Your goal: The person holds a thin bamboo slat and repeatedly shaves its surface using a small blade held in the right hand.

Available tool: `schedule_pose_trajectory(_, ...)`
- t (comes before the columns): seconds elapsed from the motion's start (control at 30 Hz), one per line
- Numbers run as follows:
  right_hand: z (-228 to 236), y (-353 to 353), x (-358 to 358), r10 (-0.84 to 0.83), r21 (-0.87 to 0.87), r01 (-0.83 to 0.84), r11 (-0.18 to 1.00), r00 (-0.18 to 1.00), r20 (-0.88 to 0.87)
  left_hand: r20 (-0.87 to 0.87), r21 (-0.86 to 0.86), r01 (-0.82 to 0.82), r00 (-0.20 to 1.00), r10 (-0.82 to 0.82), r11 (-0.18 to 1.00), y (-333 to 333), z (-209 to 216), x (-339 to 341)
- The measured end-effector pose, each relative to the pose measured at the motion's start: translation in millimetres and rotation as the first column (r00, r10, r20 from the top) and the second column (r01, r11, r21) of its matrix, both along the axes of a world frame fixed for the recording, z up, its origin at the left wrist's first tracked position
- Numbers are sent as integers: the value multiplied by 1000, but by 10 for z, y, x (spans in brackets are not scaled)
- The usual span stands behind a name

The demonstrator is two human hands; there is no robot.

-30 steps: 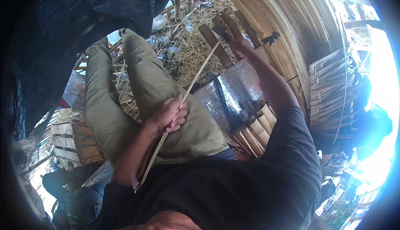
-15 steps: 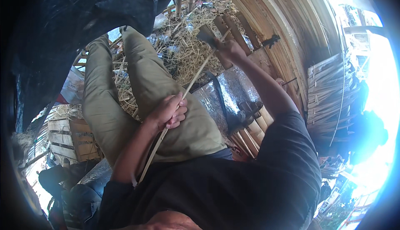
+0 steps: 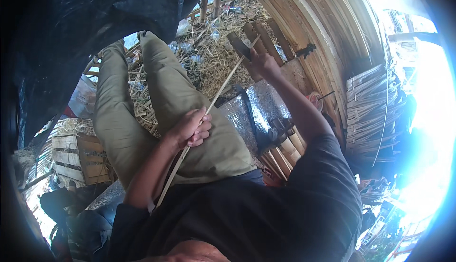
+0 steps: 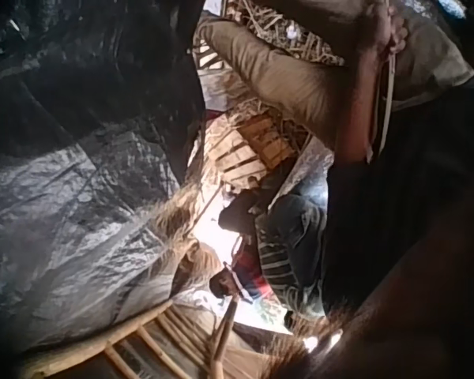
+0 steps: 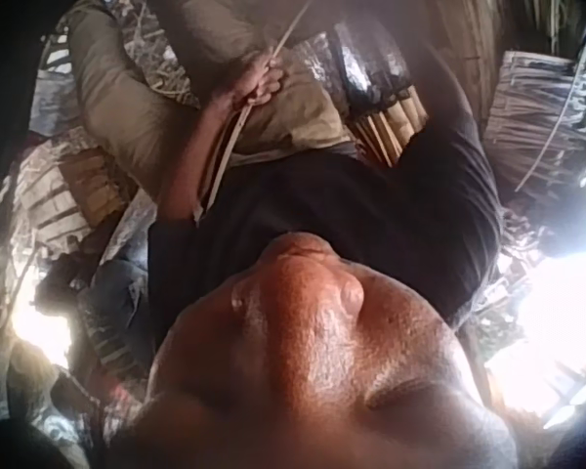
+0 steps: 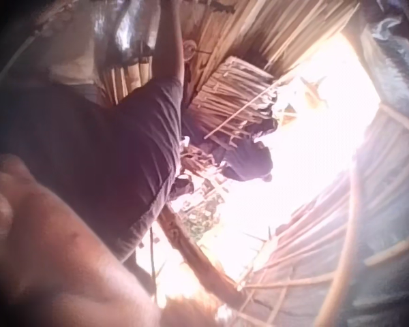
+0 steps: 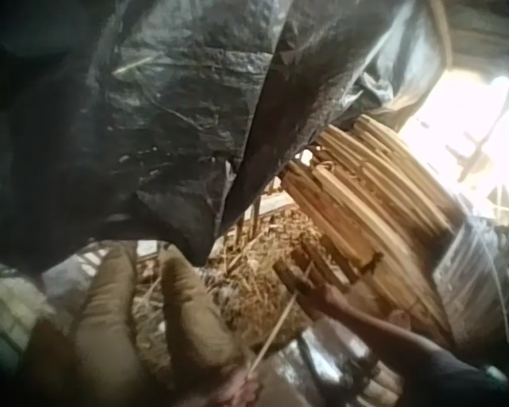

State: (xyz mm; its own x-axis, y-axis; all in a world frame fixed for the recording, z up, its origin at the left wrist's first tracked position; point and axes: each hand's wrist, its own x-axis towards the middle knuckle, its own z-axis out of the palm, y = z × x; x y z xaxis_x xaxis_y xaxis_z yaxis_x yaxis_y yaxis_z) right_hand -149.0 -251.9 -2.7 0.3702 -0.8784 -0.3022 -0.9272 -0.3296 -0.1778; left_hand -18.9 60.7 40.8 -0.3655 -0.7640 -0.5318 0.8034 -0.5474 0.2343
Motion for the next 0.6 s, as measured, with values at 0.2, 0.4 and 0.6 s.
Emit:
schedule_pose_trajectory(0.2, -122, -42, 14, 1, 34, -1, 999, 1000, 3, 13, -11, -22, 1000, 22, 1000, -53, -41, 6)
schedule_pose_trajectory(0.4, -77, -180, -31, -31, 3, 31, 1000, 1000, 7, 38, -11, 4, 999, -3, 1000, -75, -23, 43)
schedule_pose_trajectory(0.6, 78, -270, -3, -105, 203, 112, 973, 993, -48, 53, -1, 13, 998, -13, 1000, -43, -20, -6)
